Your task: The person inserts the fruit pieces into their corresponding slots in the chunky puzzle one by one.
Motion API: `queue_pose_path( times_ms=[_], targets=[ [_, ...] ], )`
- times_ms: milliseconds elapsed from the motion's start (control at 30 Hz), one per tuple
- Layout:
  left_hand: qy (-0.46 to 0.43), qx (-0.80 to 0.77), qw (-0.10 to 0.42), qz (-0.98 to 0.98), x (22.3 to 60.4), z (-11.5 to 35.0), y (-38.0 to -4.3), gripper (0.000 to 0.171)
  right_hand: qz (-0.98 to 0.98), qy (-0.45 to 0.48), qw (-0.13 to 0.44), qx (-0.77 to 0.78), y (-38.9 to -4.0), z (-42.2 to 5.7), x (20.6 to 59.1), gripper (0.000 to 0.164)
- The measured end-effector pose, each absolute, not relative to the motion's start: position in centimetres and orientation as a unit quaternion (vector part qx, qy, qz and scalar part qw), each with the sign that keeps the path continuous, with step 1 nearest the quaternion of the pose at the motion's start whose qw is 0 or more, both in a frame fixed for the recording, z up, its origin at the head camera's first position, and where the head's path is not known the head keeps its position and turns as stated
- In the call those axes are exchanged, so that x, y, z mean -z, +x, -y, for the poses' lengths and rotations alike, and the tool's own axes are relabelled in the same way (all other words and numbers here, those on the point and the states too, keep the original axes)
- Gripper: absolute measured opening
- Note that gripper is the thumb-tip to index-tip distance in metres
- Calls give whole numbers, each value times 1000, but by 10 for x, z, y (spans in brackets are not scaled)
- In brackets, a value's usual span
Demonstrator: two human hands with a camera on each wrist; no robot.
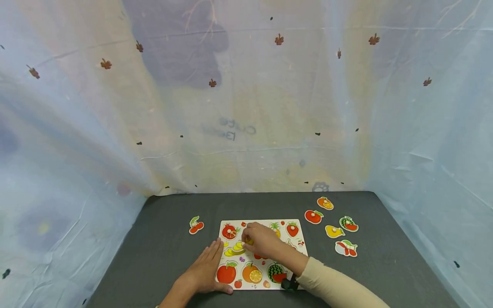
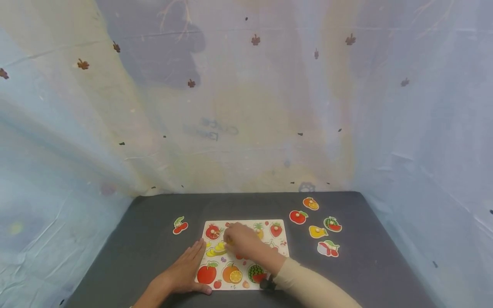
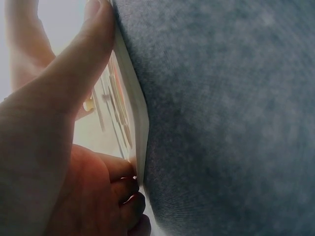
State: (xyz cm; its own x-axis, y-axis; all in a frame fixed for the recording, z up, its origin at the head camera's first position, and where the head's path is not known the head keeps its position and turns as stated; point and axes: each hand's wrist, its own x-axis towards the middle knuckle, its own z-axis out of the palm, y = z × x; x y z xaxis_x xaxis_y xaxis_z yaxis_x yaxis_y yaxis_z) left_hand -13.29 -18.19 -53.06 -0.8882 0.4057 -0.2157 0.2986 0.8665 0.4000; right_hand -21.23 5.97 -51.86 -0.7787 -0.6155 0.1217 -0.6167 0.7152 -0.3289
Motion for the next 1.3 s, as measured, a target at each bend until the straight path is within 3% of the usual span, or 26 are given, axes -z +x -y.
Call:
queue_pose_path(
  times_ms=[1300],
  targets=[
    [192, -175, 149, -954, 531, 184, -134, 140, 926, 356, 0, -128, -208, -32, 517, 13]
  ],
)
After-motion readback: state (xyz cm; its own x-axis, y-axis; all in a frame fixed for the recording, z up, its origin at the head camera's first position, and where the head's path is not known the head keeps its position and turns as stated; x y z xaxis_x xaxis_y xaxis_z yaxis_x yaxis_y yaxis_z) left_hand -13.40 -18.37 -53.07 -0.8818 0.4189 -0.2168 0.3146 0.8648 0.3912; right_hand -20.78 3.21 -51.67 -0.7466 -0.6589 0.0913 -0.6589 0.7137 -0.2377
